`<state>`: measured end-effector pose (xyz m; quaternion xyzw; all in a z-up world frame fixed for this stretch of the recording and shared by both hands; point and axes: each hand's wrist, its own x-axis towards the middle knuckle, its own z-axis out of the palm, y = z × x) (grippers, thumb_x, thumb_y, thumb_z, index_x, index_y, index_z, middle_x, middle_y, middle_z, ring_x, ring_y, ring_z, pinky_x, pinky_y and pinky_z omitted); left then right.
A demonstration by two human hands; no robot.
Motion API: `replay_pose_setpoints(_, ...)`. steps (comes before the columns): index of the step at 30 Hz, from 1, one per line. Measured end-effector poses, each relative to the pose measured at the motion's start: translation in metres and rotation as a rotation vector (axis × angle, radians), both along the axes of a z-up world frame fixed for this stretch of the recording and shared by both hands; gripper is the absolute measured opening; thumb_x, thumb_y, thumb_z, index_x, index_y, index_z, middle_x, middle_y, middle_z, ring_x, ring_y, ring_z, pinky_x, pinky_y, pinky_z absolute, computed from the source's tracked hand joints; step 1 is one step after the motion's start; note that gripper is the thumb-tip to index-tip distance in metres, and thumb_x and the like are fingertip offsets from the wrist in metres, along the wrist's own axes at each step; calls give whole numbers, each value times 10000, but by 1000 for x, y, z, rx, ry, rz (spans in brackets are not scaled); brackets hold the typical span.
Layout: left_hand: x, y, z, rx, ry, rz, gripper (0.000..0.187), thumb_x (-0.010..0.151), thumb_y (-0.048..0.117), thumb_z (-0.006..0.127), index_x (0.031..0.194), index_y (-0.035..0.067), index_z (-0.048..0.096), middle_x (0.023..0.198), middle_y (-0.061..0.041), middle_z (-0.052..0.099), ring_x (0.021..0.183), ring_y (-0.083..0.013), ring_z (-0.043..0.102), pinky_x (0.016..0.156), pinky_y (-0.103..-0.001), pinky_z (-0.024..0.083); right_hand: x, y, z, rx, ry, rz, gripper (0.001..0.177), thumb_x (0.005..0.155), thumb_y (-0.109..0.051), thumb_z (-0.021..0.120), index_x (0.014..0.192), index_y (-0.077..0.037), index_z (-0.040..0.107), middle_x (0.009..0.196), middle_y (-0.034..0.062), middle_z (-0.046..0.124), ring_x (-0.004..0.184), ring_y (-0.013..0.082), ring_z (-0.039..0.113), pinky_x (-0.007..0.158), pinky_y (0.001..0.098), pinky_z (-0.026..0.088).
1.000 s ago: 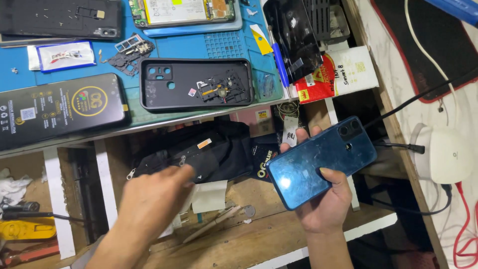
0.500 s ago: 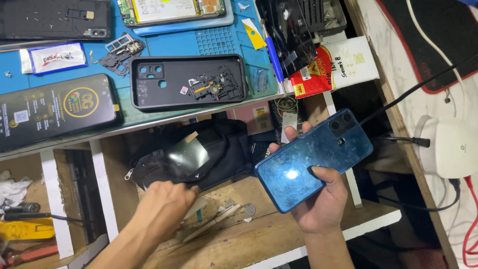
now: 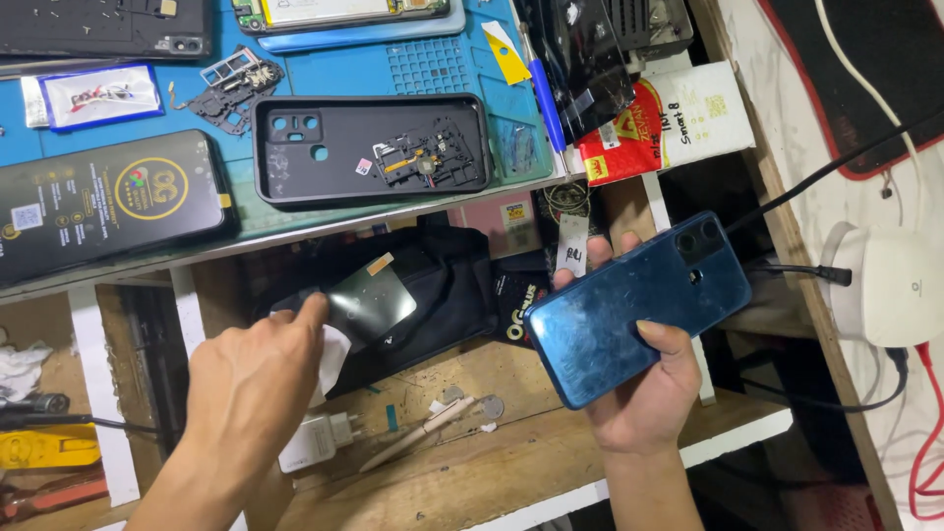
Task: Repairing a mobile phone by inspecting and assembling internal components
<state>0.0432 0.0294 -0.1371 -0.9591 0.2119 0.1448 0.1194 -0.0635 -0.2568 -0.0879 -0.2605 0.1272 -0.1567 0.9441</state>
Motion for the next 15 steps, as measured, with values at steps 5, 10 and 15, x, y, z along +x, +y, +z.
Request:
replay_pose_setpoints(5, -28, -23, -11, -225, 210, -187, 43, 894, 216, 581, 907, 251, 603, 767, 44, 702, 652, -339, 724, 490, -508, 537, 2, 0, 1, -20, -34, -86, 674, 830, -80, 691, 1465, -48, 468, 1424, 183, 564, 1271, 444, 555, 1099, 575, 432)
replay_pose_setpoints(10, -79, -48, -29, -385, 459, -274, 37, 923, 150, 591, 956, 165, 585, 777, -50, 692, 579, -365, 667, 492, -554, 506, 2, 2, 4, -67, 16, -151, 701, 800, -115, 703, 1465, -58, 489, 1426, 188, 577, 1250, 446, 572, 1065, 572, 453)
replay_pose_setpoints(15, -89, -65, -4, 49, 995, -352, 140, 1116, 151, 511, 1181, 39, 564, 942, -173, 644, 854, -337, 636, 798, -513, 547, -2, 0, 0, -107, 69, -177, 724, 798, -150, 703, 1489, -84, 501, 1461, 166, 573, 1232, 424, 583, 1040, 573, 465)
